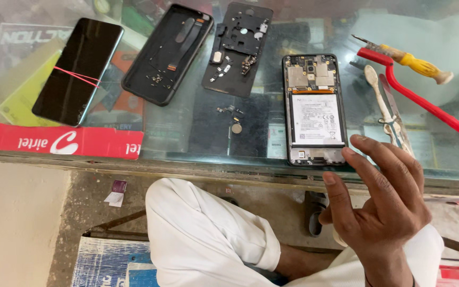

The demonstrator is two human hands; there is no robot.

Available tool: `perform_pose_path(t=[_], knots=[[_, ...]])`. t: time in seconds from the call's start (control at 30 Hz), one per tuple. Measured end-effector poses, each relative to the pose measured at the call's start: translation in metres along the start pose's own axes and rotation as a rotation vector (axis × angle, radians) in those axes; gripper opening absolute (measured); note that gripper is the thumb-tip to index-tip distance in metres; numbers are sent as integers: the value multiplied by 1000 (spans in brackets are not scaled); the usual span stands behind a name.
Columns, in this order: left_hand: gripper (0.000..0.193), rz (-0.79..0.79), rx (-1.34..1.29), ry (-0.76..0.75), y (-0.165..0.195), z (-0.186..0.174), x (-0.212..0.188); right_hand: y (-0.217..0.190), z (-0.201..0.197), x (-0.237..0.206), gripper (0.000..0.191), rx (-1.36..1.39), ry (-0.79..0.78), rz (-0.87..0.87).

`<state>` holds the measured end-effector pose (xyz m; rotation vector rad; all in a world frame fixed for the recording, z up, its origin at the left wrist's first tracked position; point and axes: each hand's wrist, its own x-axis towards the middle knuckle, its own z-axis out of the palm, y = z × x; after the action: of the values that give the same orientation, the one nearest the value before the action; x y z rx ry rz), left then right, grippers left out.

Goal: The person cleans the interior of a disassembled smartphone using a toothbrush and tweezers, then reattaches a small internal component near the camera module.

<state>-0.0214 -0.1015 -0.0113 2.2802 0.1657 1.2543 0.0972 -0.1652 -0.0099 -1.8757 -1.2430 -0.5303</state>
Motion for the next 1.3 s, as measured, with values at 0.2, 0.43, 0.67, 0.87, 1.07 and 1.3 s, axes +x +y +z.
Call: perform_pose_path(t=[0.2, 0.43, 0.67, 0.87, 1.07, 1.3], knots=[[26, -2, -3, 24, -10, -5, 2, 4, 13, -3, 30, -79, 11, -29], [25, -8, -10, 36, -16, -14, 6, 0, 15, 7, 31, -102, 4, -67], [25, -22, 36, 118, -16, -57, 0, 0, 9, 9, 33, -56, -1, -79], [25, -120, 276, 190, -31, -93, 14, 2, 9, 4, 28, -97, -40, -82], [48, -281, 492, -118, -65, -97, 40, -2, 7, 8, 27, -138, -68, -90], [54, -232, 501, -201, -64, -98, 24, 5, 10, 5, 27, -145, -74, -100]])
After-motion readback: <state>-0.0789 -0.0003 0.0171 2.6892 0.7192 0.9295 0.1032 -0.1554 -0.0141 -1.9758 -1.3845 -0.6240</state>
